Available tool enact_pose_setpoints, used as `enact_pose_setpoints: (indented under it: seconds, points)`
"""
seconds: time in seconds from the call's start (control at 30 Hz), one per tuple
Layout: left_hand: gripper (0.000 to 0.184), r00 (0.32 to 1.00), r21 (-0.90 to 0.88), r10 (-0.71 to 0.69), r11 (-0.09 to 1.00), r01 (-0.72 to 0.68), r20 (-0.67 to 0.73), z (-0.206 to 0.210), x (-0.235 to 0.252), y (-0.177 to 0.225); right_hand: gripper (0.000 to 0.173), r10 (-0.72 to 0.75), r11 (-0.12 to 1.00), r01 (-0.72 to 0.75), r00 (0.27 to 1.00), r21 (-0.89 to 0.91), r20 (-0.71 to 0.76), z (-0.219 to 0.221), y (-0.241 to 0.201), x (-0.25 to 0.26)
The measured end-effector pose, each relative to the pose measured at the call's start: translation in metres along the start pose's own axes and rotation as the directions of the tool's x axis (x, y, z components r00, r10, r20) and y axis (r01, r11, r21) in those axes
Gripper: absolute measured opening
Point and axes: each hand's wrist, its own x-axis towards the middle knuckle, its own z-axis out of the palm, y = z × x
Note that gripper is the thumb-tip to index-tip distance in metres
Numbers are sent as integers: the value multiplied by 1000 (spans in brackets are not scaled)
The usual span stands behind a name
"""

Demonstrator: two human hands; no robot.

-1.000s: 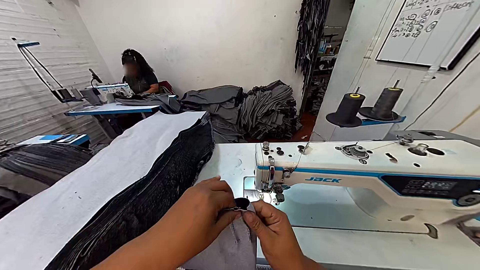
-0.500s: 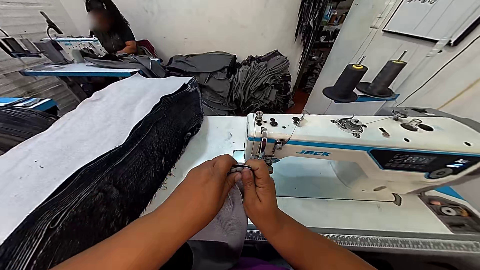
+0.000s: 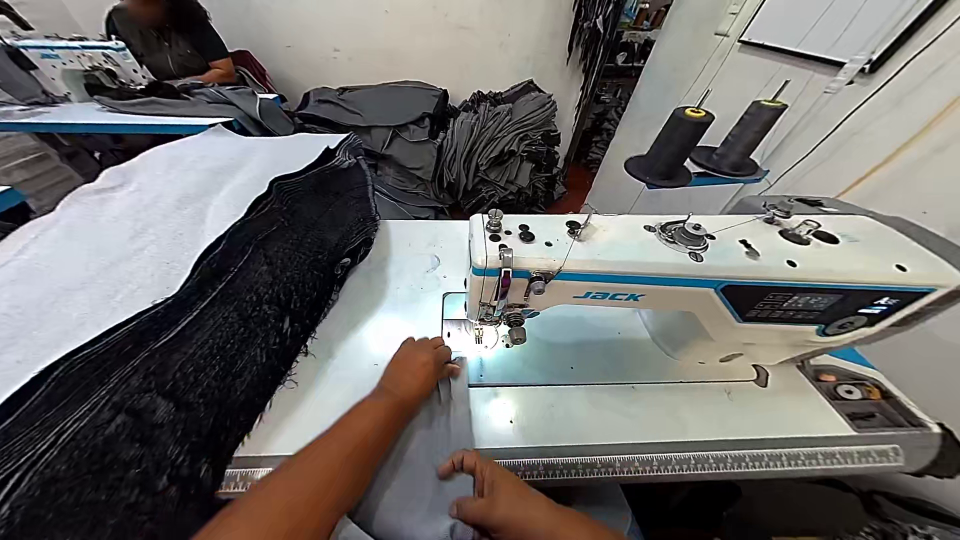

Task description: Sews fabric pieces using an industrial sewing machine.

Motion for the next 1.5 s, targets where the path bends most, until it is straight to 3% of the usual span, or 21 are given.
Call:
enact_pose_setpoints:
  seconds: [0.07,0.13,0.2,0.27,0.37,0.7,1.0,1.13,1.3,1.5]
  points:
    - [37,997,-147,-70,987,63,-45,17,4,7,35,27,884,-48,998,-464,-51,-20,-16,-8]
    - [35,989,-193,-146,971,144,3,14,12,18,33,-173,626,-91,952,-774,-251,-40,-28,-8]
    - [32,983,-212,-186,960,184,10,16,19,23,45,-360,458,-101,887,-883,-288,-65,-23,4]
    - [29,984,-218,-159,966,139,-80,22,27,19,69,-264,414,-156,922,-897,-282,-84,-24,18]
    - [27,983,-204,-88,977,54,-159,24,41,7,77,-221,426,-192,926,-884,-307,-96,-30,31]
    - [27,985,-172,-11,985,-19,-172,18,54,-2,76,-236,454,-227,902,-861,-362,-98,-33,41]
    - [37,999,-110,-32,994,27,-44,5,59,-1,73,-293,473,-207,880,-856,-375,-93,-30,43]
    - [27,982,-72,11,997,-25,-187,9,67,-6,65,-335,485,-179,866,-856,-371,-91,-26,44]
    - [22,943,-65,34,996,-59,-330,11,86,-16,71,-324,477,-172,877,-862,-355,-91,-27,45]
    - [23,951,-64,-33,998,14,-308,5,99,-19,70,-349,474,-160,869,-866,-351,-92,-26,47]
